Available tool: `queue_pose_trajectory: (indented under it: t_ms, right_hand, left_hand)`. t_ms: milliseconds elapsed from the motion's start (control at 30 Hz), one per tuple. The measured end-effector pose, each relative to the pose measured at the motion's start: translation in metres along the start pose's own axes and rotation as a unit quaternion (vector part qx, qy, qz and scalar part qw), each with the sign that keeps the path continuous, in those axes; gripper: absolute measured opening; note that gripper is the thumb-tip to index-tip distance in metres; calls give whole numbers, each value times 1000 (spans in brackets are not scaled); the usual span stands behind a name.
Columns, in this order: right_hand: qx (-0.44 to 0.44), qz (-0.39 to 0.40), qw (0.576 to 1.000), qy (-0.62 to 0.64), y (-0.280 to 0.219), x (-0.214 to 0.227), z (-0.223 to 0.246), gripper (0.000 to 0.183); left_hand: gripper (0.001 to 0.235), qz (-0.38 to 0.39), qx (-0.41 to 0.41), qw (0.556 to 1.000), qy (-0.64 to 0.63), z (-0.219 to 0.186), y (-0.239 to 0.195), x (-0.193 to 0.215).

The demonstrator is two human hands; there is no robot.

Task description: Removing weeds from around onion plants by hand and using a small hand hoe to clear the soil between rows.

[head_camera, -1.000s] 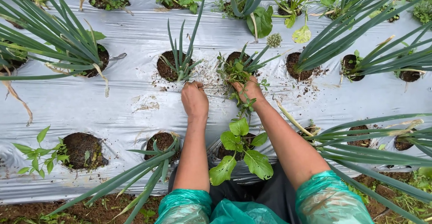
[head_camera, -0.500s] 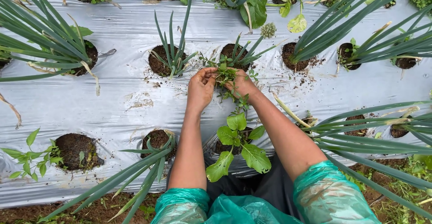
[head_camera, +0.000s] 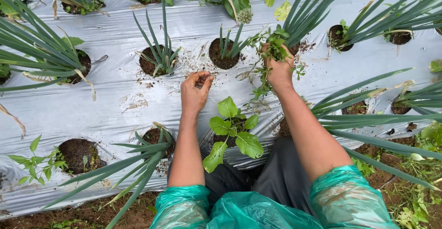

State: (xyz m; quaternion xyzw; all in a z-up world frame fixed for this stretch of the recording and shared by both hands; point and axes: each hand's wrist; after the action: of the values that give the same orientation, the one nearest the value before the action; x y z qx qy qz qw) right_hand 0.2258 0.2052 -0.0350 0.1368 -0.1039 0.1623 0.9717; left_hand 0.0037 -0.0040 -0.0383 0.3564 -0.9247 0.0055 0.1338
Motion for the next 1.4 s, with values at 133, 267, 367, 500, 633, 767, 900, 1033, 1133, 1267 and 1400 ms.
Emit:
queue_pose_trajectory:
  t_ms: [133, 267, 367, 500, 633, 767, 900, 1033, 1133, 1267, 1400]
  right_hand:
    - [-48, 12, 998, -39, -21, 14, 17, 34]
    - [-104, 72, 988, -87, -28, 9, 50, 36]
    - [-110, 149, 979, -85, -41, 6, 76, 34]
    - [-114, 236, 955, -140, -50, 17, 75, 36]
    - [-105, 238, 959, -112, -66, 14, 67, 34]
    - [-114, 171, 977, -62, -60, 12, 85, 36]
    - [-146, 131, 978, -78, -49, 16, 52, 29]
    - [-179, 95, 979, -34, -61, 21, 41, 39]
    - [-204, 92, 974, -47, -67, 24, 30, 39]
    - [-216, 96, 971, -41, -85, 27, 34, 40]
    - [-207, 131, 968, -59, -104, 28, 70, 35]
  left_hand:
    - [16, 20, 32, 999, 32, -1, -9, -5]
    - [17, 99, -36, 994, 41, 24, -8, -13]
    - [16, 154, -35, 986, 59, 0, -10, -8]
    - [18, 211, 2, 973, 90, -42, -19, -1]
    - [19, 170, -10, 982, 80, 7, -15, -17]
    - [22, 109, 19, 994, 21, -11, -18, -21]
    - [18, 141, 14, 989, 42, -36, -22, -18]
    - [16, 150, 26, 986, 71, -27, -33, -16]
    - [9, 137, 27, 986, 95, -34, -45, -15]
    - [10, 149, 35, 982, 112, -91, -73, -3]
    - [17, 227, 29, 933, 277, -134, -104, 0]
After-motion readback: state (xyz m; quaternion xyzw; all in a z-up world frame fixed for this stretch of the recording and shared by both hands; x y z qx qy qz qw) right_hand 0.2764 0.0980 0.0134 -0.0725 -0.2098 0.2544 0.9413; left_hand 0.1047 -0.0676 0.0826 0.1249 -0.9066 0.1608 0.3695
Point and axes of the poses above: each hand's wrist, its own y-axis towards the middle knuckle, its own x-axis out of the back of the hand, z = x × y, and after that the axes turned 1 degree about x, right-handed
